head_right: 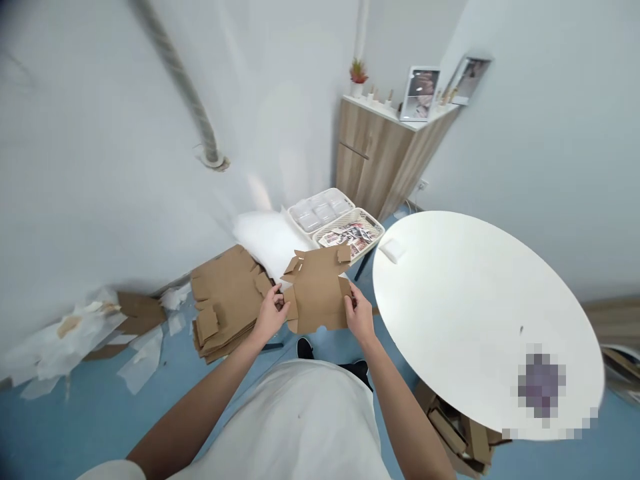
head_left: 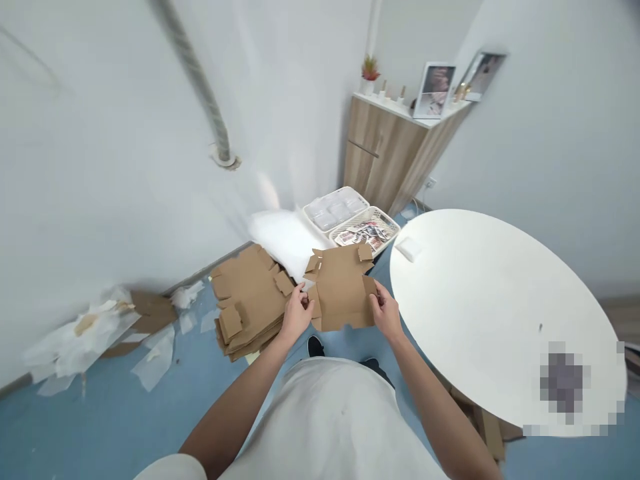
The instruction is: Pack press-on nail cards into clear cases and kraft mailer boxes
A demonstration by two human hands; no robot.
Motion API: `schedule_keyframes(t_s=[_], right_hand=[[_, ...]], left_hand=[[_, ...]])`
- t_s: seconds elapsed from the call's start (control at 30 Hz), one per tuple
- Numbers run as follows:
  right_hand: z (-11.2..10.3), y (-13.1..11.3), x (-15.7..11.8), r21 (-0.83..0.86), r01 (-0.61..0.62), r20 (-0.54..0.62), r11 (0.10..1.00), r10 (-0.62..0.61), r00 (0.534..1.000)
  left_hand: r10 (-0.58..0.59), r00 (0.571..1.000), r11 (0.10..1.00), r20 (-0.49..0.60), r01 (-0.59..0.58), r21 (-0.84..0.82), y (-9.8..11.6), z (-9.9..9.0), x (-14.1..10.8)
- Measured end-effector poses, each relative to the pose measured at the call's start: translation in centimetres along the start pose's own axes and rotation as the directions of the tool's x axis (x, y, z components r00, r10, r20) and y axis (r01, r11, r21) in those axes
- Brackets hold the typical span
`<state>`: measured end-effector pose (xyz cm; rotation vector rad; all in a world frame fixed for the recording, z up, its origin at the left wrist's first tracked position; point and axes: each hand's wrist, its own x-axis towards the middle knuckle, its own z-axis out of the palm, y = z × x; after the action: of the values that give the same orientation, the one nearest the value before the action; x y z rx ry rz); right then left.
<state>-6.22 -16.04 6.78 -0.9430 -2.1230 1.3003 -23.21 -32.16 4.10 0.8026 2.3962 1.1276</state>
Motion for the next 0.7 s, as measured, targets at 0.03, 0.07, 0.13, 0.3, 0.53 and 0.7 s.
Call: schedule_keyframes(t_s=[0.03,0.07,0.13,0.3,0.53,0.7], right_hand=[[-1.2,0.6,-0.5,0.008,-0.010,-0.041,1.000,0.010,0.999],[-2.3,1.3,-0.9,0.008,-0.019,-0.086,1.000,0.020,0.996],[-4.6,2.7,-1.9,-0.005,-0.038,-0.173,0.999,0.037,0.984],[-10.6,6.3,-4.8,-0.079,-0.133,-0.382,0.988,0.093,0.920],[-17.4,10.7,-10.4,-0.027,-0.265,-0.563,0.964,0.205,0.801],[-19.0,13.7,-13.5,0.066,-0.358,-0.638,0.931,0.315,0.702]], left_hand=[[0.017,1.000,1.000,0.016,-0.017,-0.003,1.0,0.8,0.1],[0.036,0.999,0.999,0.033,-0.035,-0.006,2.0,1.7,0.1],[0.085,0.994,0.996,0.068,-0.084,-0.012,4.2,3.5,0.0],[0.218,0.957,0.976,0.190,-0.218,-0.022,9.1,9.3,-0.9],[0.332,0.846,0.939,0.418,-0.337,-0.065,14.6,17.8,-2.6],[0.328,0.767,0.942,0.552,-0.307,-0.133,16.3,22.4,-2.8]])
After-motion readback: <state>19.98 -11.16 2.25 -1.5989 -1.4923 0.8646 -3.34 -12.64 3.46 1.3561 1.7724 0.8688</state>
